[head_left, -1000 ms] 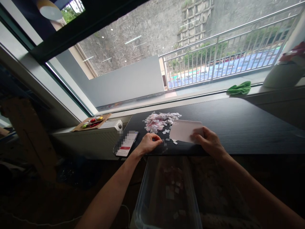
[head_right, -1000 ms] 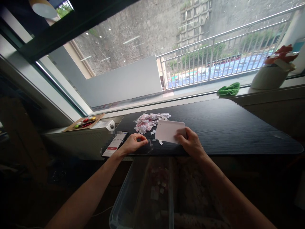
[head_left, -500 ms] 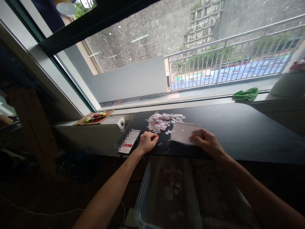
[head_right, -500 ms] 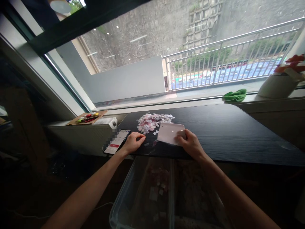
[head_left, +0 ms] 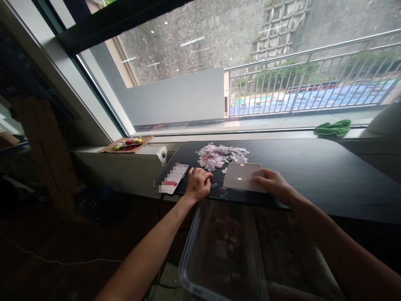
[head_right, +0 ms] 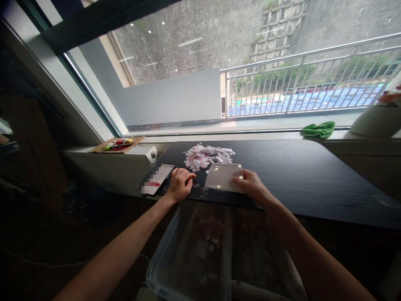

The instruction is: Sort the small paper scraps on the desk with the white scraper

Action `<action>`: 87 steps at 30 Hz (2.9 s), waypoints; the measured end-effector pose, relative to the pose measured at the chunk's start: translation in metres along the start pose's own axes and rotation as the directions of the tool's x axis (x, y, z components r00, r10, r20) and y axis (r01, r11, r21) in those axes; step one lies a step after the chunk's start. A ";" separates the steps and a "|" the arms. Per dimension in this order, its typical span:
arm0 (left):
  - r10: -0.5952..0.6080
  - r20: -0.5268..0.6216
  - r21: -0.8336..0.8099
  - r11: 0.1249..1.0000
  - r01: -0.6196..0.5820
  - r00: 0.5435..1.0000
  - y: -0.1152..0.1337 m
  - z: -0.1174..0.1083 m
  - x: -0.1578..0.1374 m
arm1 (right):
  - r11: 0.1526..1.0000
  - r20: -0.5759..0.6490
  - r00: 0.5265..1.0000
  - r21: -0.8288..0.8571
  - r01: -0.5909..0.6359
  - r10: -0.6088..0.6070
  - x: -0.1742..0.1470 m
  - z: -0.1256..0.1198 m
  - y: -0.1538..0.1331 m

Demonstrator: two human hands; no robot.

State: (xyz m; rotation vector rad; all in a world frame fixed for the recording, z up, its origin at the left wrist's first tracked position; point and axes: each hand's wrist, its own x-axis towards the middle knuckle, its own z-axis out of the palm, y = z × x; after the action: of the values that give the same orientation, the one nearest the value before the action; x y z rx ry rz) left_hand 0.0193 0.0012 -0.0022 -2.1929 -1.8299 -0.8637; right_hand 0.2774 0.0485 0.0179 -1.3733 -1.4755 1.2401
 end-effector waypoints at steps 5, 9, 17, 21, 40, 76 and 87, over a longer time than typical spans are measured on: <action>0.004 -0.002 0.002 1.000 -0.004 1.000 0.000 0.001 0.000 | 0.998 0.077 0.996 0.032 -0.056 0.053 -0.009 0.001 -0.012; -0.005 0.007 0.000 1.000 0.005 1.000 0.000 0.001 0.000 | 0.997 0.101 0.993 0.044 -0.062 0.057 -0.012 -0.001 -0.014; -0.014 0.001 -0.012 1.000 0.014 1.000 -0.001 0.002 0.000 | 0.994 0.177 0.981 0.071 -0.087 0.074 -0.018 -0.003 -0.014; -0.018 -0.015 -0.021 1.000 0.018 1.000 0.000 0.001 0.000 | 0.992 0.220 0.973 0.084 -0.090 0.070 -0.022 -0.006 -0.017; -0.121 -0.115 -0.141 0.984 0.105 0.986 -0.005 0.000 0.002 | 0.999 0.122 0.992 -0.016 0.031 -0.029 0.019 0.023 -0.035; -0.171 -0.162 -0.174 0.974 0.142 0.972 -0.007 0.000 0.002 | 0.999 0.265 0.963 -0.026 -0.045 0.051 0.012 0.022 -0.039; -0.166 -0.166 -0.173 0.975 0.137 0.972 -0.007 -0.001 0.002 | 0.999 0.300 0.953 -0.029 -0.042 0.049 0.014 0.033 -0.041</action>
State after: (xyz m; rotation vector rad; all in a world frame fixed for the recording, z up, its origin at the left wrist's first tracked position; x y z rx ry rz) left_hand 0.0131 0.0043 -0.0022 -2.0035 -1.9193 -1.2376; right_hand 0.2335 0.0590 0.0486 -1.2800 -1.6747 1.5189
